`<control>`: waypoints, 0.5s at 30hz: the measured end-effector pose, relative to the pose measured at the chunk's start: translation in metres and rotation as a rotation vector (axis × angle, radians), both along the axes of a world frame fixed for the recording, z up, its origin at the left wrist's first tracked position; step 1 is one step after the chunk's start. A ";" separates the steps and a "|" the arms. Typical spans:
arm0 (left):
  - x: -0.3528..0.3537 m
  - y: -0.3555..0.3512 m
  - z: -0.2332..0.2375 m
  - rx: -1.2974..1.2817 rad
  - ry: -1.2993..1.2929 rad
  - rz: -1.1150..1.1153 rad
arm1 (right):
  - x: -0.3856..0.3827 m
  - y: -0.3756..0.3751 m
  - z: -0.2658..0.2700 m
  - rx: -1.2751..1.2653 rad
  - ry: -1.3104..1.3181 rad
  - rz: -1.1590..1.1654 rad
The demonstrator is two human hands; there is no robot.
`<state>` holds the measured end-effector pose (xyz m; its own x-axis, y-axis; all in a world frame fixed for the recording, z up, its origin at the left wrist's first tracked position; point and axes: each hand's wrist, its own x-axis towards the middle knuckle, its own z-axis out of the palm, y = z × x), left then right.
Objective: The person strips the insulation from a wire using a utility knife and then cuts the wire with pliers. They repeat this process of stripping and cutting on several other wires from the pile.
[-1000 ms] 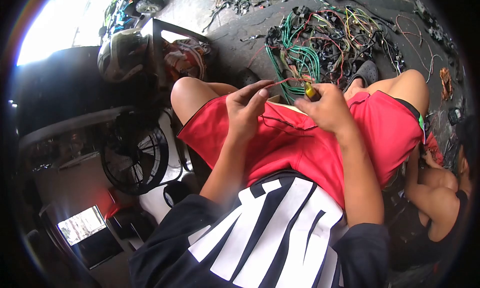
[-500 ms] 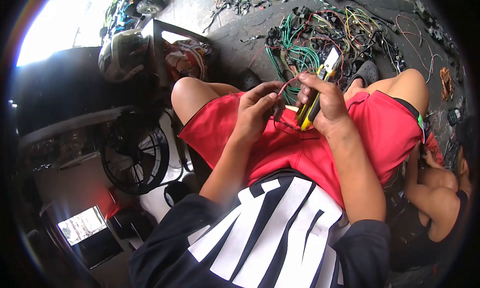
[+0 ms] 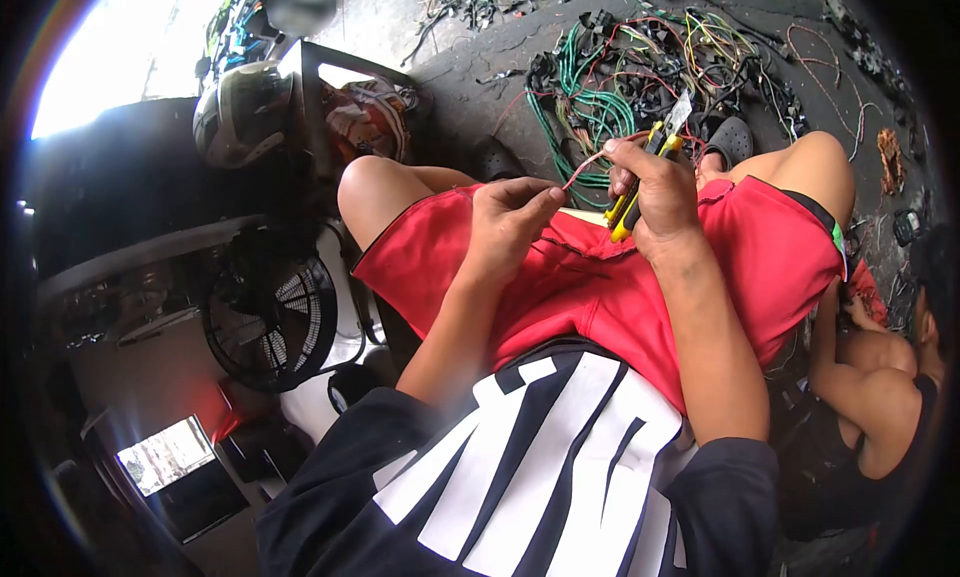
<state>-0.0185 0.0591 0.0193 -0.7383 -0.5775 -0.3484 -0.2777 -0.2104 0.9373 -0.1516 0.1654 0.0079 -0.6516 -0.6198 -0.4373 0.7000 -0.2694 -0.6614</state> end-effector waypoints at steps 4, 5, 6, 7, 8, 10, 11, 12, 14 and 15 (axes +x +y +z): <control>0.001 -0.002 0.001 0.014 -0.075 0.023 | 0.004 -0.001 0.000 0.037 0.027 0.037; 0.002 -0.003 0.000 0.007 -0.088 0.030 | 0.006 -0.002 -0.005 0.035 0.012 0.055; 0.002 -0.003 -0.002 -0.009 -0.098 0.029 | 0.007 -0.002 -0.007 0.034 -0.002 0.073; 0.001 -0.003 -0.003 -0.025 -0.110 0.028 | 0.009 -0.002 -0.006 0.043 -0.001 0.080; 0.001 -0.004 -0.004 -0.042 -0.121 0.027 | 0.010 -0.003 -0.005 0.039 -0.026 0.078; -0.002 0.000 -0.006 -0.048 -0.014 0.055 | 0.011 -0.004 0.000 0.033 -0.073 0.074; -0.003 0.000 -0.007 -0.050 0.039 0.068 | 0.010 -0.004 -0.001 0.028 -0.075 0.081; -0.003 0.000 -0.009 -0.073 0.036 0.048 | 0.010 -0.003 -0.002 0.023 -0.077 0.088; -0.001 -0.001 -0.014 -0.119 0.030 0.009 | 0.011 -0.003 -0.003 0.030 -0.045 0.106; -0.002 -0.001 -0.015 -0.134 0.019 -0.003 | 0.013 -0.004 -0.002 0.042 -0.010 0.116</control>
